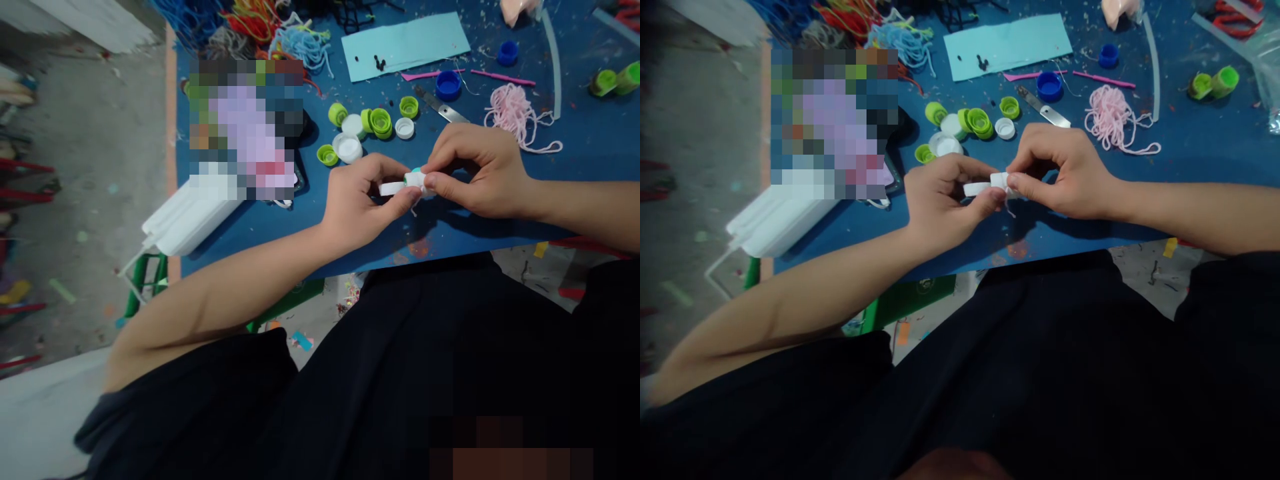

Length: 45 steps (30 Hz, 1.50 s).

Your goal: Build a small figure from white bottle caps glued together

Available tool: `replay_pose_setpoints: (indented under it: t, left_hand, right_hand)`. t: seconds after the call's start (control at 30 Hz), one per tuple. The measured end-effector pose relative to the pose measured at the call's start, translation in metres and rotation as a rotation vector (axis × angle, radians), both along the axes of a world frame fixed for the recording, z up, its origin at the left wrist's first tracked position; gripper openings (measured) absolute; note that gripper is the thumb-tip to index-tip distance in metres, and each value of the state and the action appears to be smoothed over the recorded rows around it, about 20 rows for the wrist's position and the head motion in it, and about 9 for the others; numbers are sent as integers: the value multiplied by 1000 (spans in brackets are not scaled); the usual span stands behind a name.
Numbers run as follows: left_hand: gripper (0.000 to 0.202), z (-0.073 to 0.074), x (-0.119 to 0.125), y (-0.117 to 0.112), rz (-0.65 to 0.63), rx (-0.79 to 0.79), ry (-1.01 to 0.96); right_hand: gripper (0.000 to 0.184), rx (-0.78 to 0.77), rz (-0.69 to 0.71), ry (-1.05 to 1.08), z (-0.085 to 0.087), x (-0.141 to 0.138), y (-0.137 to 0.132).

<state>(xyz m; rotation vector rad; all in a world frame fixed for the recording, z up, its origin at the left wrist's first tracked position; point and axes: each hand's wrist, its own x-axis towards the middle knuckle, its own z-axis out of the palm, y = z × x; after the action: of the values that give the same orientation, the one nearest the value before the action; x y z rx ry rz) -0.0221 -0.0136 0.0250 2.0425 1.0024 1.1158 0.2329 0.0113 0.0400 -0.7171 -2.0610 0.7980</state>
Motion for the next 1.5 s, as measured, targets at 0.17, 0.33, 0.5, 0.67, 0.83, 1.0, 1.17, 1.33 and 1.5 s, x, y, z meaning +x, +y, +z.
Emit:
replay_pose_setpoints:
  t: [0.17, 0.33, 0.5, 0.67, 0.83, 1.0, 1.17, 1.33, 1.5]
  left_hand:
    - [40, 0, 0, -3, 10, 115, 83]
    - [47, 0, -1, -4, 45, 144, 120]
    - [47, -3, -2, -1, 49, 131, 110]
    - [43, -6, -1, -1, 25, 137, 96]
    - [46, -6, -1, -1, 17, 153, 109]
    - [44, -4, -2, 0, 61, 201, 148]
    - [36, -7, -3, 0, 101, 204, 155]
    - [31, -11, -3, 1, 43, 242, 56]
    - [35, -11, -2, 4, 44, 241, 88]
  right_hand:
    - [39, 39, -17, -74, 2, 1, -2]
    - [46, 102, 34, -81, 0, 5, 0]
    - [39, 202, 110, -118, -1, 7, -1]
    - [33, 233, 30, -147, -1, 5, -2]
    - [41, 207, -14, -191, 0, 5, -4]
    - [36, 324, -31, -232, -3, 10, -2]
    - [33, 551, -56, -321, -10, 17, 1]
    - [26, 628, -65, -449, -7, 18, -2]
    - [18, 722, -68, -347, -8, 13, -6]
